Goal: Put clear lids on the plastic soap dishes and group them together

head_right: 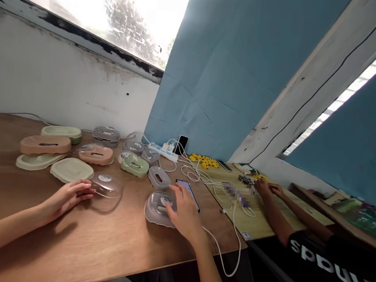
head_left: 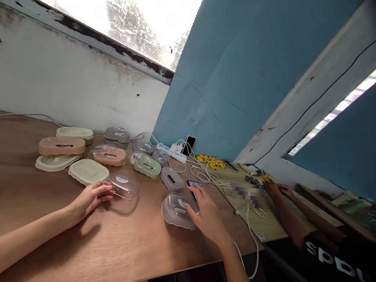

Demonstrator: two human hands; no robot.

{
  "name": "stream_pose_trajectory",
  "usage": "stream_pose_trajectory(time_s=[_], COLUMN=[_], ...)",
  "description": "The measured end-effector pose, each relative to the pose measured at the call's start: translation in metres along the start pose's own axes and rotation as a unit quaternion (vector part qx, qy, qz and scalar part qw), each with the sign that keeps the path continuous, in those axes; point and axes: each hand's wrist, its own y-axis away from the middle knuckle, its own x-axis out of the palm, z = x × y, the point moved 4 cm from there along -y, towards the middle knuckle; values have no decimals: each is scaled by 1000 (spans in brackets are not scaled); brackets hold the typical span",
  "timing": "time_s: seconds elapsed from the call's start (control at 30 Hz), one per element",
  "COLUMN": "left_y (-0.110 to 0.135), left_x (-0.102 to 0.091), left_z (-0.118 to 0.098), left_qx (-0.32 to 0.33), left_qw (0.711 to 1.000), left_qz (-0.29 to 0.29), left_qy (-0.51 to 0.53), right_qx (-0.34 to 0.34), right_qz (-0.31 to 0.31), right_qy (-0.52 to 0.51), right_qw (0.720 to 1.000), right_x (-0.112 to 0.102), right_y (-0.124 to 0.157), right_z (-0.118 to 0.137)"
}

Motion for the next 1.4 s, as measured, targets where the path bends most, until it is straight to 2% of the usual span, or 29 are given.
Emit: stream_pose_trajectory(time_s=[0.17,0.3,0.4,0.53,0.63,0.7,0.77,0.8,0.83,0.9,0.97,1.07,1.17,1.27,1.4], left_y=[-3,-6,-2,3,4,4,8,11,15,25,34,42,43,43,43], left_x=[-1,0,2,6,6,7,10,12,16,24,31,36,36,37,38], left_z=[7,13,14,14,15,14,14,14,15,19,24,30,31,30,29], left_qx=[21,35,45,48,32,20,5,-8,-25,-66,-104,-130,-136,-148,-155], left_qw=[998,992,985,976,977,980,983,984,984,981,976,972,967,961,956], left_qz=[19,50,77,111,124,129,138,146,156,177,189,197,212,234,247], left_qy=[-52,-107,-150,-180,-169,-150,-120,-102,-81,-40,-8,20,27,16,0], right_qx=[77,121,144,178,182,104,-46,-109,-145,-172,-179,-186,-178,-161,-153], right_qz=[79,108,107,60,-13,-33,26,76,117,145,159,184,187,193,235], right_qy=[30,33,38,71,95,52,-39,-73,-93,-83,-75,-62,-30,4,19], right_qw=[993,986,983,980,979,993,998,988,978,971,968,963,966,968,960], right_x=[39,67,71,57,41,39,49,58,67,86,105,131,148,156,159], right_y=[-65,-105,-113,-104,-97,-100,-107,-111,-117,-133,-148,-160,-160,-163,-180], right_z=[-10,-26,-31,-19,13,52,103,129,151,186,210,230,239,244,248])
